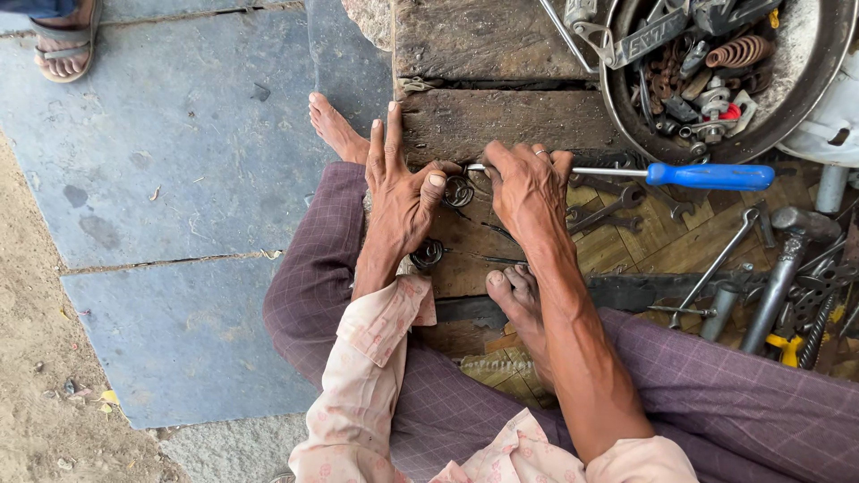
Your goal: The person sits on the ground and manipulates a metal coil spring with both hands, repeatedly compressing and expanding it. They use a small metal rod to adjust the spring's shape and tension, occasionally picking up and setting down the spring.
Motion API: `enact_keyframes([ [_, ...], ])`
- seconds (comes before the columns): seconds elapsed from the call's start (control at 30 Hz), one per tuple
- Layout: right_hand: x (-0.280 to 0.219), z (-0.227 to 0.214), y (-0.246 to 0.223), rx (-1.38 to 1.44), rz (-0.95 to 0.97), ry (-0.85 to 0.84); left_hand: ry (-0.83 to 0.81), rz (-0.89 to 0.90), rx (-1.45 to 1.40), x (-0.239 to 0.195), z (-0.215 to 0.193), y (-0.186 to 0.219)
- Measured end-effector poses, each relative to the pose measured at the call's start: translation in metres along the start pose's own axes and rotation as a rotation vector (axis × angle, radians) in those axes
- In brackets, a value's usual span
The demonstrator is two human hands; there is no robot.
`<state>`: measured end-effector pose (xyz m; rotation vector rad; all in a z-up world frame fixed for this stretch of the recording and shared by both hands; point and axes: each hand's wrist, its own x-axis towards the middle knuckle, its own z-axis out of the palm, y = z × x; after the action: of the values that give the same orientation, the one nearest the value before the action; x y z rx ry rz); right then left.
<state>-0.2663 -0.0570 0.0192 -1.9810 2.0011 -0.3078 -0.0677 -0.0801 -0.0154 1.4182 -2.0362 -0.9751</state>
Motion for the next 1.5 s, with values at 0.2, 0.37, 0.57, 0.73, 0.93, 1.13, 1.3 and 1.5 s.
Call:
enact_keyframes([
  [0.2,0.000,-0.001,0.000,0.007,-0.023,0.007,-0.027,0.012,0.084,0.001,0.004,0.001],
  [0.37,0.002,0.003,0.004,0.084,0.059,-0.076,-0.036,0.013,-0.048,0.000,0.005,-0.004],
  [0.57,-0.001,-0.002,0.000,0.141,0.028,-0.018,0.014,0.010,-0.157,0.002,0.004,-0.004],
  [0.73,0.000,-0.013,-0.015,0.114,-0.063,0.077,0.089,-0.012,-0.268,0.002,-0.010,0.001],
  [0.93,0.002,-0.024,-0.035,0.131,-0.173,0.144,0.126,0.002,-0.309,0.000,-0.032,0.006],
  [1.13,0.002,-0.031,-0.045,0.086,-0.269,0.168,0.158,0.027,-0.448,-0.001,-0.033,0.007],
  [1.3,0.001,-0.021,-0.040,0.144,-0.264,0.184,0.200,-0.037,-0.735,-0.003,-0.021,0.000],
  [1.5,0.001,0.006,0.006,0.163,0.046,0.226,0.312,-0.199,-0.840,-0.015,-0.024,-0.018],
])
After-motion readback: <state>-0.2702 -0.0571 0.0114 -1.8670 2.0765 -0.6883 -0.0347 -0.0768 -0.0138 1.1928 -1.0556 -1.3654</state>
